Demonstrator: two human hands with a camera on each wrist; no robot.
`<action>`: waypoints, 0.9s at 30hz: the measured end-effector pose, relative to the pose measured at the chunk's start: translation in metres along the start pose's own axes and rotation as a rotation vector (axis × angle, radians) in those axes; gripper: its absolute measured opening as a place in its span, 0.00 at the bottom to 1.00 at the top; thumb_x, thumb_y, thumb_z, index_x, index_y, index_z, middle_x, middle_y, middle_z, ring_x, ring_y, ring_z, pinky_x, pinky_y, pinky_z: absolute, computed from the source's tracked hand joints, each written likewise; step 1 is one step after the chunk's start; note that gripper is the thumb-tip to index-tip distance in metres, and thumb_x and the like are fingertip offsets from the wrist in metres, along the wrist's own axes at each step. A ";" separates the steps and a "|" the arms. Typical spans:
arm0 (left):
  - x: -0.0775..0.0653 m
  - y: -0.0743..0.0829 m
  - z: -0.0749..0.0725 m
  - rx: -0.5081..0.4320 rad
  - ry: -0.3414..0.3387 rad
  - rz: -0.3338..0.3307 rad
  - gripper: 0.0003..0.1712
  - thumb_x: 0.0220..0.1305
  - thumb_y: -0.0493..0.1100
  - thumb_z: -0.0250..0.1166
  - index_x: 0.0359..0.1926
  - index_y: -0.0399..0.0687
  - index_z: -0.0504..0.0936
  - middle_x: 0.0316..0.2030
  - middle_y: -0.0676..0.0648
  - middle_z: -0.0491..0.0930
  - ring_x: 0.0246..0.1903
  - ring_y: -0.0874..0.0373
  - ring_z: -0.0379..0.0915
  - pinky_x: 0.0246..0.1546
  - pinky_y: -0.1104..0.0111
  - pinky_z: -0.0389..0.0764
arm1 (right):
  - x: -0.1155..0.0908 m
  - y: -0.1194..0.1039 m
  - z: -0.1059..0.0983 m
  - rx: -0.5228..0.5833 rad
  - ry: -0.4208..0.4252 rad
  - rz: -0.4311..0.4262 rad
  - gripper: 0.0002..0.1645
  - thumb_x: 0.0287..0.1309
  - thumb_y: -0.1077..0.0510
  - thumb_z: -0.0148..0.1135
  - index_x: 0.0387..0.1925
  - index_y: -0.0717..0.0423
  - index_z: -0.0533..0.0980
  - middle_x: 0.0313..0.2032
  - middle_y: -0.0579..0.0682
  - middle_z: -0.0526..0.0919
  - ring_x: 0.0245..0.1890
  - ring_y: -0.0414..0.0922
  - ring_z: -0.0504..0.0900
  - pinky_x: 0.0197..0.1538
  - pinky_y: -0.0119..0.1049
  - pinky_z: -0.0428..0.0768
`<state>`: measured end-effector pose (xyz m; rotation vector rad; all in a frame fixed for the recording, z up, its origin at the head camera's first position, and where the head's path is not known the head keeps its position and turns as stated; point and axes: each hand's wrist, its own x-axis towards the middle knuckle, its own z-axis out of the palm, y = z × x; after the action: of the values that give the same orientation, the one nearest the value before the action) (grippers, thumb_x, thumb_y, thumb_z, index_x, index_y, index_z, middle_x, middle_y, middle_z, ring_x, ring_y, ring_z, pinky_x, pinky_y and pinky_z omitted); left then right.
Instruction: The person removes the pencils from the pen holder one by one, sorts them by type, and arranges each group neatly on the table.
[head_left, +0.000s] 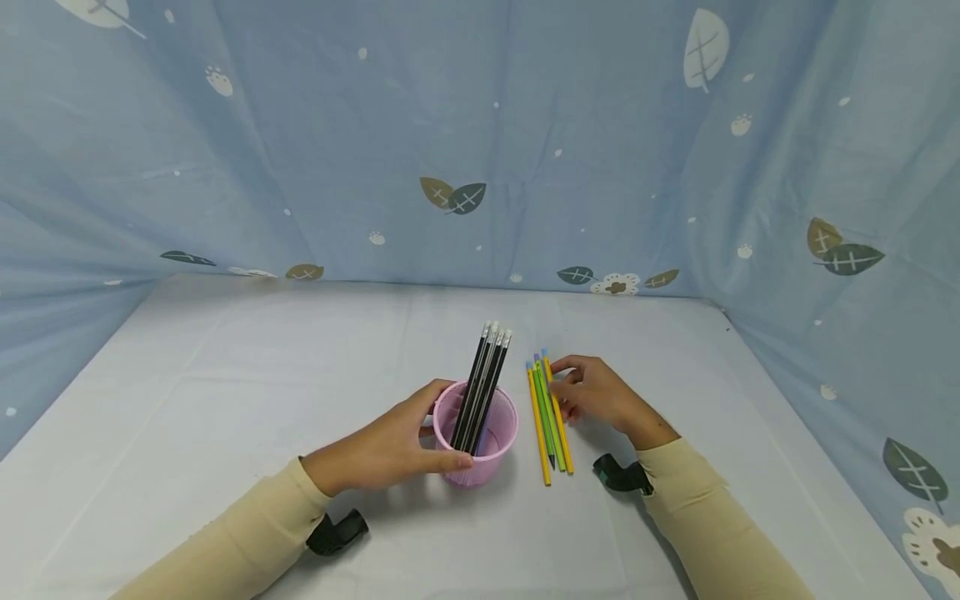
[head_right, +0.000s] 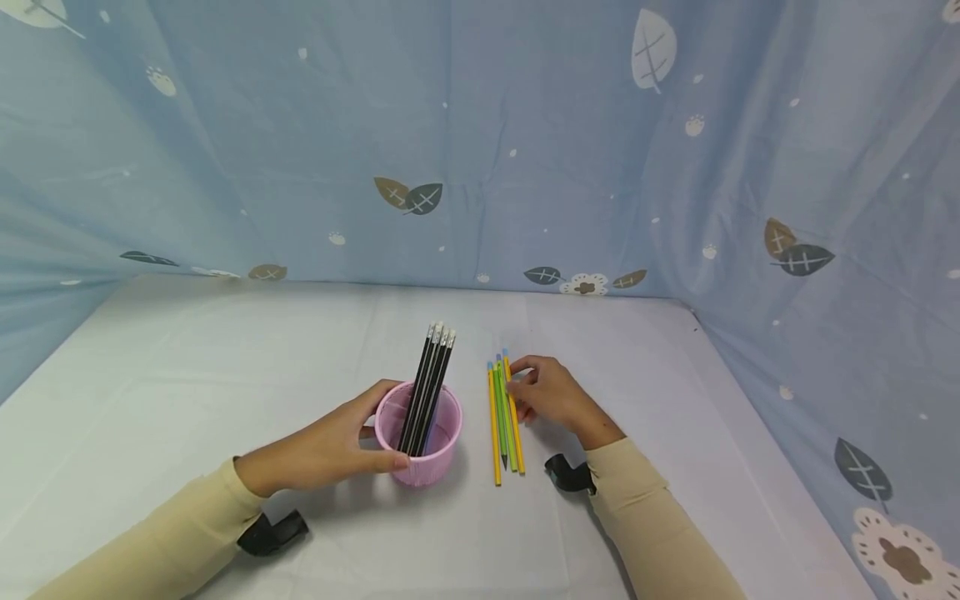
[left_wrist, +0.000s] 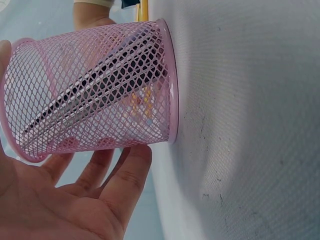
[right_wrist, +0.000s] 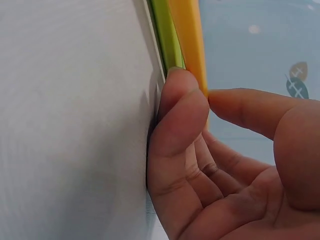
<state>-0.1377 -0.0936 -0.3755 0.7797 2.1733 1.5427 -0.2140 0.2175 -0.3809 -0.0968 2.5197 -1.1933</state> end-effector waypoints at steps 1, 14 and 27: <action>0.000 0.000 0.000 -0.001 -0.002 0.005 0.46 0.58 0.51 0.75 0.71 0.55 0.59 0.63 0.51 0.69 0.66 0.53 0.68 0.67 0.62 0.75 | 0.000 0.000 0.000 -0.007 -0.001 0.001 0.25 0.67 0.57 0.62 0.63 0.60 0.71 0.36 0.56 0.82 0.23 0.45 0.82 0.30 0.36 0.85; 0.000 0.001 0.000 -0.003 0.002 -0.019 0.47 0.57 0.52 0.76 0.71 0.57 0.59 0.63 0.54 0.69 0.66 0.55 0.67 0.66 0.66 0.76 | 0.000 -0.001 0.004 -0.072 0.028 0.000 0.25 0.67 0.56 0.63 0.63 0.59 0.72 0.34 0.54 0.83 0.22 0.44 0.82 0.28 0.35 0.85; -0.001 0.000 0.001 0.002 0.001 -0.009 0.46 0.58 0.52 0.75 0.71 0.58 0.59 0.63 0.55 0.69 0.66 0.57 0.67 0.66 0.67 0.75 | -0.002 -0.003 0.007 -0.099 0.048 -0.023 0.27 0.65 0.57 0.64 0.64 0.59 0.72 0.32 0.54 0.82 0.21 0.44 0.81 0.27 0.35 0.85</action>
<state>-0.1368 -0.0937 -0.3761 0.7686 2.1759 1.5372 -0.2103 0.2106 -0.3820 -0.1234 2.6263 -1.0915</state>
